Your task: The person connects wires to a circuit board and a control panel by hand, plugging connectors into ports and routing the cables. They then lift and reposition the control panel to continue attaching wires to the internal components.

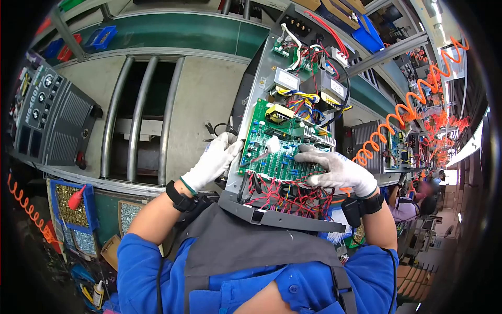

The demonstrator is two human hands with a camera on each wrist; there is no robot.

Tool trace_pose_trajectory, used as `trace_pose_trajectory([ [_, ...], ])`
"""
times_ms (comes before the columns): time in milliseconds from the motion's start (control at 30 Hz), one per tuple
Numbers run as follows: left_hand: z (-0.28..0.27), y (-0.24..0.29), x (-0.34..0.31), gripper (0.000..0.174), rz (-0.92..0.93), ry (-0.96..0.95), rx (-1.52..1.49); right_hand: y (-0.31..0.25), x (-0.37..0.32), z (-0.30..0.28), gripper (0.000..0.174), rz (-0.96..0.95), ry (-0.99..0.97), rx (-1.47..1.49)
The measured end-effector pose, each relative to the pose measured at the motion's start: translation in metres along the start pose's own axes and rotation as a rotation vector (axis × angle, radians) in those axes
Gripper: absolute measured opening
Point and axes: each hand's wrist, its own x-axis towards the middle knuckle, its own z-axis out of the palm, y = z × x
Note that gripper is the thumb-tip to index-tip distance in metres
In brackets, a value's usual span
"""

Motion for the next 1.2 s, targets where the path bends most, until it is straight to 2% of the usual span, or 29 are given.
trace_pose_trajectory([
  [33,-0.004,-0.001,0.000,0.022,0.046,0.027,0.158,-0.002,0.002,-0.004,0.081,-0.018,0.003,-0.032],
  [67,-0.009,-0.006,-0.001,0.022,0.053,0.033,0.157,-0.009,0.005,-0.006,0.081,-0.023,0.004,-0.041],
  [133,-0.018,-0.018,-0.003,0.022,0.213,0.178,0.070,-0.038,0.014,-0.008,0.087,-0.028,0.143,0.022],
  [167,-0.022,0.017,-0.021,0.027,0.146,0.165,0.104,-0.064,0.020,-0.009,0.093,-0.033,0.147,0.092],
  [200,-0.024,0.024,-0.026,0.027,0.141,0.159,0.110,-0.081,0.029,-0.009,0.095,-0.081,0.128,0.041],
  [267,-0.028,0.034,-0.032,0.031,0.312,0.075,0.292,-0.120,0.046,-0.003,0.068,-0.112,0.029,0.023],
  [333,-0.023,0.046,-0.037,0.037,0.351,0.097,0.314,-0.118,0.066,0.014,0.031,-0.263,-0.054,0.197],
  [367,-0.022,0.049,-0.039,0.037,0.389,0.050,0.226,-0.130,0.063,0.011,0.008,-0.337,0.072,0.159],
  [400,-0.022,0.051,-0.042,0.038,0.425,0.002,0.135,-0.131,0.067,0.004,0.008,-0.572,0.194,0.100],
  [433,-0.022,0.052,-0.049,0.039,0.366,-0.081,-0.019,-0.149,0.055,-0.007,0.008,-0.452,0.228,0.289],
  [467,-0.020,0.069,-0.057,0.037,0.383,-0.136,0.055,-0.169,0.041,-0.020,0.009,-0.325,0.259,0.475],
  [500,-0.018,0.085,-0.062,0.037,0.451,-0.143,0.069,-0.175,0.036,-0.026,0.013,-0.455,0.277,0.656],
  [533,-0.017,0.095,-0.064,0.037,0.520,-0.152,0.086,-0.185,0.035,-0.022,0.023,-0.406,0.452,0.534],
  [567,-0.017,0.096,-0.065,0.037,0.522,-0.154,0.085,-0.186,0.035,-0.017,0.023,-0.422,0.421,0.626],
  [600,-0.017,0.096,-0.066,0.037,0.419,-0.218,-0.191,-0.185,0.034,-0.013,0.022,-0.435,0.392,0.719],
  [633,-0.016,0.096,-0.067,0.036,0.305,-0.279,-0.465,-0.195,0.028,-0.016,0.027,-0.327,0.369,0.662],
  [667,-0.017,0.097,-0.067,0.036,0.299,-0.284,-0.469,-0.188,0.031,-0.014,0.027,-0.320,0.371,0.666],
  [733,-0.020,0.104,-0.068,0.033,0.372,-0.285,-0.594,-0.169,0.039,-0.011,0.033,-0.712,0.491,0.145],
  [767,-0.029,0.119,-0.072,0.025,0.328,-0.246,-0.425,-0.175,0.028,-0.011,0.041,-0.495,0.405,0.375],
  [800,-0.039,0.129,-0.079,0.022,0.183,-0.175,-0.173,-0.170,0.024,-0.017,0.047,-0.473,0.384,0.344],
  [867,-0.071,0.112,-0.068,0.023,0.376,-0.318,0.232,-0.142,0.035,-0.011,0.041,-0.354,0.458,0.230],
  [900,-0.079,0.106,-0.068,0.022,0.231,-0.268,0.355,-0.119,0.039,-0.009,0.038,-0.379,0.458,0.001],
  [933,-0.086,0.099,-0.067,0.021,0.086,-0.212,0.475,-0.109,0.037,-0.006,0.033,-0.274,0.363,-0.044],
  [967,-0.092,0.083,-0.064,0.022,0.323,-0.249,0.650,-0.094,0.037,0.000,0.032,-0.308,0.304,-0.113],
  [1000,-0.090,0.071,-0.060,0.022,0.319,-0.243,0.646,-0.082,0.040,0.005,0.032,-0.345,0.243,-0.183],
  [1067,-0.083,0.058,-0.055,0.018,0.511,-0.125,0.825,-0.076,0.048,0.014,0.033,-0.383,0.215,-0.227],
  [1100,-0.083,0.061,-0.048,0.016,0.448,-0.112,0.800,-0.077,0.051,0.018,0.034,-0.421,0.196,-0.272],
  [1200,-0.072,0.081,-0.045,0.016,0.415,-0.108,0.760,-0.091,0.060,0.027,0.040,-0.502,0.196,-0.417],
])
